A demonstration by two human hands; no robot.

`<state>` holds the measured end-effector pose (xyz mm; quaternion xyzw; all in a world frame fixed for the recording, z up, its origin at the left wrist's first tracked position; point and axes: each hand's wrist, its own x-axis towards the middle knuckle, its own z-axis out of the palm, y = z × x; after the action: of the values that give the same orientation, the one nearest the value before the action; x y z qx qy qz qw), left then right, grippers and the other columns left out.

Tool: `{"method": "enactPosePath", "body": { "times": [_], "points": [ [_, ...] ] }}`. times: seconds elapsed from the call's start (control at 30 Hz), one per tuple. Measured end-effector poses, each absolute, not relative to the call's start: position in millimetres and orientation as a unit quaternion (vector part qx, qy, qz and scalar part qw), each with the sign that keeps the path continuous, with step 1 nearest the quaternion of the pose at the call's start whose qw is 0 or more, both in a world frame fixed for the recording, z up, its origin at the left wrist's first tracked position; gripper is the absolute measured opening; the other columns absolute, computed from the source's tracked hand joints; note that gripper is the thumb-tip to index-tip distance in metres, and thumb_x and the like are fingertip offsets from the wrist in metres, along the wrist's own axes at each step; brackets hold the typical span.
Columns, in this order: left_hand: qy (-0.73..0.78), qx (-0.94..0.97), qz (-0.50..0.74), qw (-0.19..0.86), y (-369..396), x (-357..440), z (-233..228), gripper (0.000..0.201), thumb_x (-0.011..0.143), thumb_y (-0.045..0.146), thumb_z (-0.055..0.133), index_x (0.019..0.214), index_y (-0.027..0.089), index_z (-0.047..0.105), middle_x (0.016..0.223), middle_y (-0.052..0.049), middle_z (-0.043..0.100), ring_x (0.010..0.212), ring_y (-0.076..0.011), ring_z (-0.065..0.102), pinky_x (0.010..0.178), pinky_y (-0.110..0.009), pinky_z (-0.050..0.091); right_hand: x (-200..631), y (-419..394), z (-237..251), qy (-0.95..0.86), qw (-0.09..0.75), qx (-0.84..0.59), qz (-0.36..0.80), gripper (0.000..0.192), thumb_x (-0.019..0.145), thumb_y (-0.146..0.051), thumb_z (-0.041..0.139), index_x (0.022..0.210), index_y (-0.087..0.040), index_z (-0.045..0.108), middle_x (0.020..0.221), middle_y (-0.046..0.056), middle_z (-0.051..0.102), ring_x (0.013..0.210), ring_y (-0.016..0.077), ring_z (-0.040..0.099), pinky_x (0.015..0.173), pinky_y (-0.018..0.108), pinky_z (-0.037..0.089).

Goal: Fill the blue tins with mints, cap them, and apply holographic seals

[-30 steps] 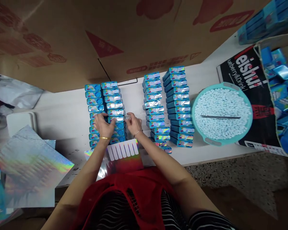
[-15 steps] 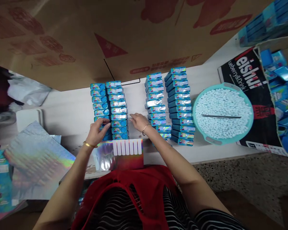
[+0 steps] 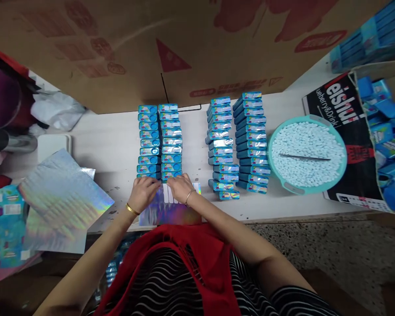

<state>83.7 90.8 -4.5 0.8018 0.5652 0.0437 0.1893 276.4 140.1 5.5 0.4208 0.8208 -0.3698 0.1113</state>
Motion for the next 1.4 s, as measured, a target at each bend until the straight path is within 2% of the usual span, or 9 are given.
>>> {"method": "enactPosePath", "body": {
  "times": [0.23, 0.43, 0.5, 0.6, 0.73, 0.83, 0.97, 1.17, 1.4],
  "points": [
    [0.550, 0.819, 0.096, 0.133, 57.1, 99.9, -10.3, 0.020, 0.089, 0.018, 0.053, 0.100, 0.024, 0.067, 0.120, -0.008, 0.066, 0.106, -0.0253, 0.056, 0.083, -0.041, 0.036, 282.1, 137.3, -6.7, 0.839, 0.101, 0.422, -0.327, 0.032, 0.101, -0.024, 0.033, 0.096, -0.016, 0.063, 0.097, 0.009, 0.068, 0.093, 0.0221, 0.053, 0.078, 0.035, 0.024],
    [0.557, 0.764, 0.225, 0.237, 19.0, 116.2, 30.1, 0.008, 0.089, 0.021, 0.055, 0.085, 0.021, 0.061, 0.086, -0.003, 0.069, 0.083, -0.0177, 0.060, 0.076, -0.034, 0.038, 286.8, 126.9, -21.2, 0.850, 0.057, 0.425, -0.305, 0.030, 0.099, -0.020, 0.037, 0.098, -0.016, 0.066, 0.098, 0.011, 0.067, 0.099, 0.0243, 0.051, 0.083, 0.037, 0.028],
    [0.622, 0.658, 0.318, 0.283, 23.2, 122.3, 44.7, 0.006, 0.087, 0.022, 0.058, 0.082, 0.021, 0.059, 0.079, -0.001, 0.066, 0.078, -0.0154, 0.059, 0.077, -0.032, 0.040, 291.2, 123.5, -21.6, 0.839, -0.001, 0.433, -0.330, 0.031, 0.100, -0.026, 0.037, 0.105, -0.015, 0.066, 0.101, 0.012, 0.066, 0.100, 0.0250, 0.051, 0.086, 0.038, 0.032],
    [0.696, 0.428, 0.461, 0.347, 48.7, 132.1, 51.8, 0.013, 0.081, 0.028, 0.066, 0.078, 0.020, 0.057, 0.076, 0.000, 0.062, 0.075, -0.0135, 0.058, 0.073, -0.028, 0.043, 298.8, 117.0, -14.9, 0.785, -0.189, 0.434, -0.399, 0.047, 0.100, -0.045, 0.031, 0.116, -0.014, 0.063, 0.110, 0.014, 0.064, 0.106, 0.0246, 0.052, 0.092, 0.039, 0.037],
    [0.687, 0.232, 0.543, 0.424, 87.3, 145.9, 35.2, 0.025, 0.068, 0.032, 0.076, 0.072, 0.019, 0.055, 0.068, 0.003, 0.057, 0.066, -0.0105, 0.055, 0.067, -0.024, 0.043, 301.9, 110.4, 1.6, 0.657, -0.331, 0.448, -0.508, 0.055, 0.094, -0.062, 0.033, 0.099, -0.019, 0.066, 0.098, 0.008, 0.064, 0.097, 0.0218, 0.057, 0.089, 0.036, 0.043],
    [0.682, 0.202, 0.540, 0.449, 103.5, 155.1, 15.6, 0.025, 0.066, 0.031, 0.076, 0.070, 0.018, 0.055, 0.064, 0.004, 0.056, 0.062, -0.0095, 0.054, 0.064, -0.023, 0.043, 301.0, 115.7, 6.3, 0.591, -0.323, 0.516, -0.529, 0.041, 0.091, -0.057, 0.046, 0.081, -0.020, 0.060, 0.081, 0.003, 0.061, 0.082, 0.0186, 0.058, 0.080, 0.030, 0.045],
    [0.720, 0.268, 0.480, 0.424, 121.8, 162.0, -7.6, 0.016, 0.073, 0.030, 0.068, 0.071, 0.019, 0.056, 0.070, 0.002, 0.059, 0.067, -0.0119, 0.056, 0.070, -0.027, 0.047, 308.5, 143.3, -5.7, 0.597, -0.267, 0.569, -0.498, 0.033, 0.094, -0.044, 0.040, 0.076, -0.020, 0.054, 0.075, 0.001, 0.059, 0.076, 0.0161, 0.056, 0.076, 0.026, 0.043],
    [0.794, 0.447, 0.338, 0.234, 158.5, 164.8, -29.1, 0.014, 0.081, 0.030, 0.062, 0.071, 0.020, 0.059, 0.090, -0.004, 0.062, 0.093, -0.0207, 0.057, 0.088, -0.040, 0.044, 318.5, 192.0, -28.5, 0.690, -0.099, 0.604, -0.386, 0.022, 0.095, -0.030, 0.042, 0.085, -0.020, 0.059, 0.085, 0.003, 0.067, 0.087, 0.0186, 0.058, 0.084, 0.031, 0.033],
    [0.827, 0.453, 0.262, 0.205, 173.5, 168.7, -40.2, 0.012, 0.081, 0.030, 0.063, 0.075, 0.020, 0.062, 0.103, -0.009, 0.059, 0.105, -0.0299, 0.051, 0.093, -0.051, 0.034, 312.2, 206.2, -43.1, 0.713, -0.059, 0.604, -0.351, 0.024, 0.096, -0.025, 0.038, 0.089, -0.020, 0.060, 0.097, 0.006, 0.069, 0.096, 0.0219, 0.056, 0.086, 0.033, 0.026]
  ]
}}
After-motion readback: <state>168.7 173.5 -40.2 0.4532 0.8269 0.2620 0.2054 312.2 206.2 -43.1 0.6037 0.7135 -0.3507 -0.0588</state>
